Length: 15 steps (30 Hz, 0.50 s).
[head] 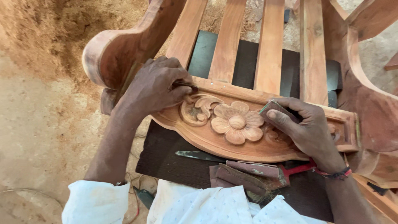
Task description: The person sands a flower-shaped wood carving on the back of a wooden chair using pieces of sandpaper and a small brush.
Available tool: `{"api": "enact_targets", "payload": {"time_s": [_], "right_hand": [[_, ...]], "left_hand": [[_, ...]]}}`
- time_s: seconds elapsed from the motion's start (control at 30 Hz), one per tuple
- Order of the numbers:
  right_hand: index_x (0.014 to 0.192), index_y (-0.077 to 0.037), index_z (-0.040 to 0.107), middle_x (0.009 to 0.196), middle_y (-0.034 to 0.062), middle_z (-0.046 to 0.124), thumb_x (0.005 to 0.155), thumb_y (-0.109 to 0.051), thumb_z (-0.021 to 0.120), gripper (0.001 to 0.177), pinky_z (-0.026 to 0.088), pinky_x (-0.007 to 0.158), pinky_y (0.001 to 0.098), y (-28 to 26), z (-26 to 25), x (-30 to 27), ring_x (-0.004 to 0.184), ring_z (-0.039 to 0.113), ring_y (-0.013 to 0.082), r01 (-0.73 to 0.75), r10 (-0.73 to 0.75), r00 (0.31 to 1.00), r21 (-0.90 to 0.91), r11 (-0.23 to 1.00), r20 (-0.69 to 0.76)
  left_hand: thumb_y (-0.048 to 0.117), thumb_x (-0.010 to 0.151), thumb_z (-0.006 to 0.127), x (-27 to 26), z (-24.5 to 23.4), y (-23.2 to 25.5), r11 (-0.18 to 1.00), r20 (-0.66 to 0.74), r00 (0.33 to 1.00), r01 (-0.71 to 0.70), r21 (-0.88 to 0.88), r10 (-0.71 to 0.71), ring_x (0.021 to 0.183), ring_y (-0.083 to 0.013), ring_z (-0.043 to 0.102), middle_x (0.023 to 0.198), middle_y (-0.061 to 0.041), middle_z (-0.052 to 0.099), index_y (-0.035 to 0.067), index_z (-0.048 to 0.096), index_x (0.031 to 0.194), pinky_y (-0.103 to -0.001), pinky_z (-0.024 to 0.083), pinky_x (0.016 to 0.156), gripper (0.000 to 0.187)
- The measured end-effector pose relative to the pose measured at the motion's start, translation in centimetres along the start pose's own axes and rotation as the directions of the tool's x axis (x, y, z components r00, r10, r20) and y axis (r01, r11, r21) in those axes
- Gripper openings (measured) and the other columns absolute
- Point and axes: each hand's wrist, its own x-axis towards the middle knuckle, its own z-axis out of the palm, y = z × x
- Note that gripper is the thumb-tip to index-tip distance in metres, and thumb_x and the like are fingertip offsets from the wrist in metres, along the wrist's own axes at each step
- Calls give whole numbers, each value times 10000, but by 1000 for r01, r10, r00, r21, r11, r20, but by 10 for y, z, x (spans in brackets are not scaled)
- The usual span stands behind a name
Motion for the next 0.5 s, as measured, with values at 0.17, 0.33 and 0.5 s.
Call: {"api": "enact_targets", "payload": {"time_s": [0.17,0.33,0.5], "right_hand": [[1027,-25,786,894,56,740,909,-151,754,176,541,619,265,-14,1,5,726,676,116,98,-90,995,-219,971,46],[951,-92,788,927,33,748,872,-163,752,111,569,675,312,-38,-9,9,762,719,199,401,-337,915,-575,713,220],[932,-105,788,951,29,748,791,-187,771,164,560,679,345,-39,-18,26,825,703,218,556,-417,829,-626,547,373]], "left_hand": [[381,927,765,18,25,5,987,-38,990,-138,-77,136,1158,-283,627,1223,-141,690,69,708,1200,-514,459,1041,418],[590,862,763,44,59,33,972,-49,973,-227,-54,225,1243,-283,543,1261,-113,629,74,700,1182,-521,429,1066,610],[660,810,765,45,64,37,975,-46,977,-209,-77,206,1223,-265,519,1211,-78,564,95,679,1194,-486,463,1021,689]]}}
